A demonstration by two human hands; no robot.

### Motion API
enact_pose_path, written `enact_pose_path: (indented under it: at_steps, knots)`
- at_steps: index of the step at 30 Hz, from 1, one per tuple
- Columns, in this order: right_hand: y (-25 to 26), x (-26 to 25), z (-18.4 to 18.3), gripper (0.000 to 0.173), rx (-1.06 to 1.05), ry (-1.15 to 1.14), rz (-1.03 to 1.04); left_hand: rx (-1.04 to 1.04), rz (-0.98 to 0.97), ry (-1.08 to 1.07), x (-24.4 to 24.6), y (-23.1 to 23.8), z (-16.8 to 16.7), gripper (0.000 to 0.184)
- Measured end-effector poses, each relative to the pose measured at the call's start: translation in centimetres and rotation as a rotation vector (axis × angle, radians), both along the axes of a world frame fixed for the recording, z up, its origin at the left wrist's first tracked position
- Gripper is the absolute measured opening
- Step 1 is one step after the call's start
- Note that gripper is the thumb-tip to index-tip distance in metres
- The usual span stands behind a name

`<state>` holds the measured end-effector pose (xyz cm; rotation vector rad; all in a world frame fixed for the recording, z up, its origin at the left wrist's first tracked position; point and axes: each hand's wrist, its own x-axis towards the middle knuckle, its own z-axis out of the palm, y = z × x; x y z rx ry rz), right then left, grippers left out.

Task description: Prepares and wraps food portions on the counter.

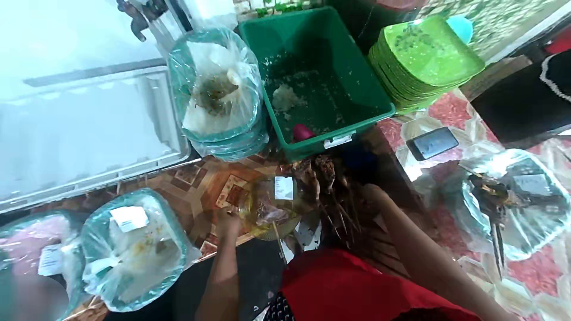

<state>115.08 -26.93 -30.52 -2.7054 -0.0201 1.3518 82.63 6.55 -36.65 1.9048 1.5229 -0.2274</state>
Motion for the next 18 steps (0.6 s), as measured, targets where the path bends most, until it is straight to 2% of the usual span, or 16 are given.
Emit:
enact_pose_path:
  at_steps: [3,4,9,14,18]
  knots:
    - [-1.0,0.2,-5.3,0.045,0.241,-0.053,-0.253,-0.051,-0.118,0.059,0.1,1.2,-0.6,0.04]
    - [-0.9,0.3,-5.4,0.044,0.304,-0.054,-0.318,-0.073,-0.148,0.06,0.4,1.6,-0.8,0.039]
    - [-2.0,0.7,-5.5,0.04,0.523,-0.083,-0.351,-0.135,-0.216,0.095,1.6,2.3,-0.6,0.04]
    - [-1.4,-0.2,-5.1,0.042,0.535,-0.098,-0.363,-0.092,-0.227,0.214,0.5,3.5,0.1,0.043]
    - [-1.0,-1.3,-7.1,0.043,0.523,-0.111,-0.298,-0.039,-0.161,0.279,-0.9,5.9,0.4,0.052]
